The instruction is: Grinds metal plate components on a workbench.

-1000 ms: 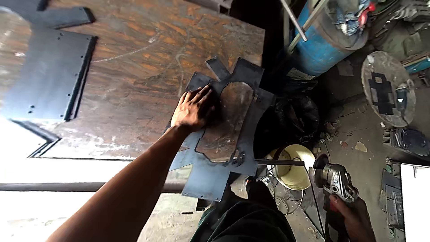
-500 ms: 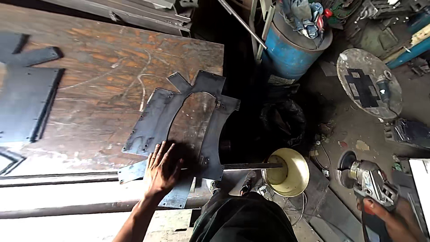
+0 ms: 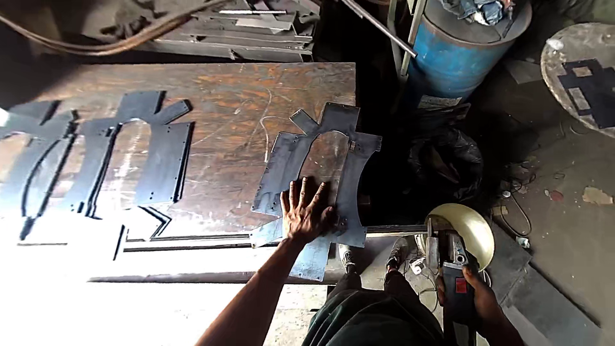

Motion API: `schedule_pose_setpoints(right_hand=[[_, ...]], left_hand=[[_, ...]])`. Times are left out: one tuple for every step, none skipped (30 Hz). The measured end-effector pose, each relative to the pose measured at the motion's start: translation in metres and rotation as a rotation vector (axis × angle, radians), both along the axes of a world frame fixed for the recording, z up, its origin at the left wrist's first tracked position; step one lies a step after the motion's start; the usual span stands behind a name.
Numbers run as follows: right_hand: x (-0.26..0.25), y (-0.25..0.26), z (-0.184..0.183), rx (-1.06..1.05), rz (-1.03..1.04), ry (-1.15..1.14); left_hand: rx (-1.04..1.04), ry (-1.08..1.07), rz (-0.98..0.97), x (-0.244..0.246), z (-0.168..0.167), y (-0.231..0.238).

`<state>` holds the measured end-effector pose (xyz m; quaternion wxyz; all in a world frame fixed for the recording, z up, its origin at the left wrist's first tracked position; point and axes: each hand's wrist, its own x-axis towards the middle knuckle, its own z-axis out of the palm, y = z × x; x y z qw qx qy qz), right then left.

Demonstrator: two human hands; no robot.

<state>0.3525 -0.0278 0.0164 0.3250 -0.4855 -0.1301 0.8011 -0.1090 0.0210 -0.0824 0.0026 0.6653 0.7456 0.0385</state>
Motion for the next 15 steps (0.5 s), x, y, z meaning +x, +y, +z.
schedule_pose_setpoints(right_hand=[[-0.006, -0.004, -0.003, -0.015, -0.004, 0.013], [-0.013, -0.009, -0.005, -0.032, -0.013, 0.019], [-0.019, -0.014, -0.007, -0.047, -0.023, 0.019], [-0.025, -0.02, -0.008, -0.064, -0.037, 0.01], [-0.031, -0.025, -0.008, -0.071, -0.047, 0.0], [-0.036, -0.029, -0.007, -0.073, -0.064, -0.007], [-0.041, -0.033, -0.007, -0.067, -0.079, -0.005], [-0.045, -0.037, -0.007, -0.053, -0.088, -0.007], [-0.048, -0.041, -0.005, -0.038, -0.094, -0.018], [-0.049, -0.045, -0.002, -0.025, -0.094, -0.03], [-0.05, -0.045, 0.001, -0.015, -0.09, -0.036], [-0.051, -0.044, 0.006, -0.003, -0.09, -0.034], [-0.052, -0.042, 0.011, 0.012, -0.089, -0.035], [-0.05, -0.041, 0.017, 0.024, -0.08, -0.049], [-0.049, -0.039, 0.023, 0.043, -0.067, -0.063]], left_hand=[[0.005, -0.003, 0.027, 0.005, 0.001, 0.004], [0.013, -0.014, 0.045, 0.008, 0.001, 0.007], [0.019, -0.025, 0.055, 0.009, 0.001, 0.008], [0.022, -0.033, 0.063, 0.01, 0.001, 0.008], [0.018, -0.036, 0.072, 0.01, 0.002, 0.008], [0.01, -0.036, 0.088, 0.011, 0.004, 0.01], [-0.003, -0.034, 0.113, 0.011, 0.006, 0.014], [-0.026, -0.029, 0.142, 0.012, 0.007, 0.019], [-0.041, -0.03, 0.168, 0.013, 0.008, 0.024], [-0.048, -0.039, 0.189, 0.012, 0.008, 0.028], [-0.046, -0.054, 0.203, 0.011, 0.007, 0.033], [-0.031, -0.077, 0.207, 0.008, 0.006, 0.039], [-0.016, -0.1, 0.199, 0.005, 0.005, 0.043], [-0.012, -0.124, 0.184, 0.003, 0.005, 0.042], [-0.022, -0.155, 0.162, -0.001, 0.008, 0.04]])
